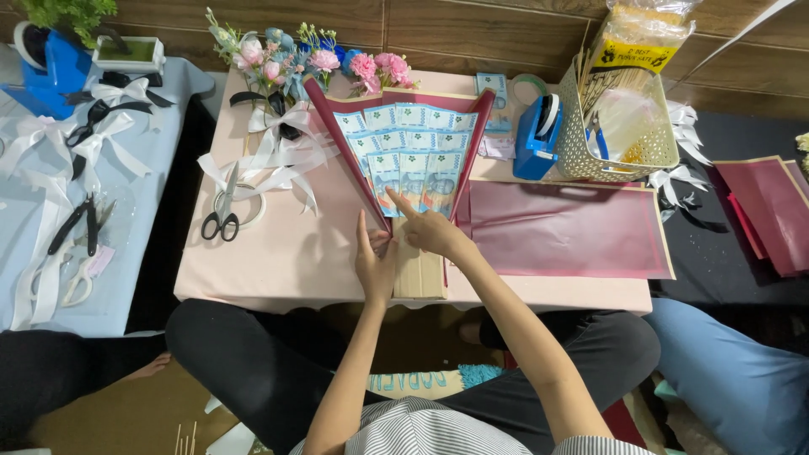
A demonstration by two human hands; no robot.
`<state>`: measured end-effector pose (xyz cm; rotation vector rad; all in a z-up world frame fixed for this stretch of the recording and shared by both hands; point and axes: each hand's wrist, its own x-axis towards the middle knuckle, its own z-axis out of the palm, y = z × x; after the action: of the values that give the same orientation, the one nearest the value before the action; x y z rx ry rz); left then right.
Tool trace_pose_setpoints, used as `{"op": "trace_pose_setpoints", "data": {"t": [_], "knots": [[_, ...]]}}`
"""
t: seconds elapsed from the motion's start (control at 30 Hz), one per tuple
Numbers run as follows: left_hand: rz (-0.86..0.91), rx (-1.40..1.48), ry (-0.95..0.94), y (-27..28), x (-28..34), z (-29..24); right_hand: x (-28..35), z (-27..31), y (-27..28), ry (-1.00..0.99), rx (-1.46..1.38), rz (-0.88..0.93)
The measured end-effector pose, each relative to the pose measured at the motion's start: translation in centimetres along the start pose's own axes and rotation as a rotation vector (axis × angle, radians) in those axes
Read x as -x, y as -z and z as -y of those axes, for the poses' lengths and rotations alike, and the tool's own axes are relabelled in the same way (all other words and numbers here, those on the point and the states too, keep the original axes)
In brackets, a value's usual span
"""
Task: Wrapping a money bouquet with decorative paper and securing it with tape at a craft station.
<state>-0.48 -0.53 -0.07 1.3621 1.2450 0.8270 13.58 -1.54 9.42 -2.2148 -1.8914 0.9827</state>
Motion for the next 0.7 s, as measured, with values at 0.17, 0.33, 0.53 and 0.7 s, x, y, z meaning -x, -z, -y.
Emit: {"op": "trace_pose_setpoints", "data": {"t": [0.17,0.33,0.53,0.7], "knots": [[-0.018,-0.066,-0.099,0.3,1.8,-1.9,-2.7,-3.6,-3.2,0.0,-0.002,-0.018],[-0.044,-0.039,-0.126,-0.2,2.3,-2.0,-3.0,-4.0,-3.4,-0.013,-0.025,-0.005],[-0.077,-0.21,-0.26,-0.4,2.4,-0.5,-3.0,-4.3,-3.6,0.003,-0.006,-0.028],[-0.095,-0.54,-0.607,-0.7,2.8,-0.9,-2.4,-3.7,-3.0,0.012,-0.042,-0.047]]}}
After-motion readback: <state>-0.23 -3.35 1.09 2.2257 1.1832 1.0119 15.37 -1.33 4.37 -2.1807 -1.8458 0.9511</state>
